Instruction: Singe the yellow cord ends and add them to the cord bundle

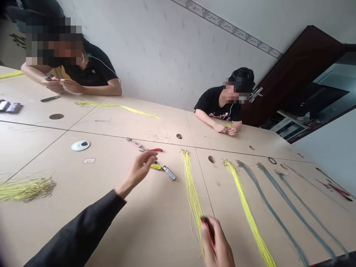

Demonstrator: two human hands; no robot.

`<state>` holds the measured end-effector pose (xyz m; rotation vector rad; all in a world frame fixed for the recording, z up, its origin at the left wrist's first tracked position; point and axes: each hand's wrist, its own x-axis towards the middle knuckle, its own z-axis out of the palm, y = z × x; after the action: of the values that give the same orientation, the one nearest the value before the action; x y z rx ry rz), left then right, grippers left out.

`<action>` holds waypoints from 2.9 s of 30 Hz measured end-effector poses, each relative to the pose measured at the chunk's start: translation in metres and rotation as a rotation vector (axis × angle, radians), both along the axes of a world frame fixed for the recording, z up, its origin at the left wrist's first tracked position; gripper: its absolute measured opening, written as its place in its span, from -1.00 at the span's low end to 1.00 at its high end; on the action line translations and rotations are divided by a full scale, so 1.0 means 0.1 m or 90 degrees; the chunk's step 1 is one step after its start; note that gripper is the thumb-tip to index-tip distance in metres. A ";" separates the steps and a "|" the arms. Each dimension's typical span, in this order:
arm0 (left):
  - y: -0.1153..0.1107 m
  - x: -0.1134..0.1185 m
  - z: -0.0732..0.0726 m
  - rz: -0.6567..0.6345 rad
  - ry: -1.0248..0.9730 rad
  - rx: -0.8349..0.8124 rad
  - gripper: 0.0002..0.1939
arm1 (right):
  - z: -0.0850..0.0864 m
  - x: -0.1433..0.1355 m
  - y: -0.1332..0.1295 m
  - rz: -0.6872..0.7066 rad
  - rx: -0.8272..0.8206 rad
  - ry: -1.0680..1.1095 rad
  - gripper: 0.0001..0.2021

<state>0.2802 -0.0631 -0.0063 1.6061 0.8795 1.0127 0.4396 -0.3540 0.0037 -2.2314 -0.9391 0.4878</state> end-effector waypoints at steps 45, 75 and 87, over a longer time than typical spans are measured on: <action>-0.62 -2.84 -0.37 0.326 0.599 0.218 -0.79 | -0.58 -0.17 1.81 0.166 -0.035 -0.418 -0.51; -0.68 -2.06 0.09 0.313 0.335 0.263 -0.90 | -0.38 -0.94 1.65 0.163 0.295 0.313 -0.59; -0.54 -0.55 -0.45 -0.103 -0.189 -0.147 -0.82 | -0.45 -0.73 1.76 0.255 0.240 0.375 -0.65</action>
<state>0.2256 -0.1168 -0.0516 1.2707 0.6283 0.9666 0.3667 -0.1782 -0.0416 -1.4369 -1.0440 0.9910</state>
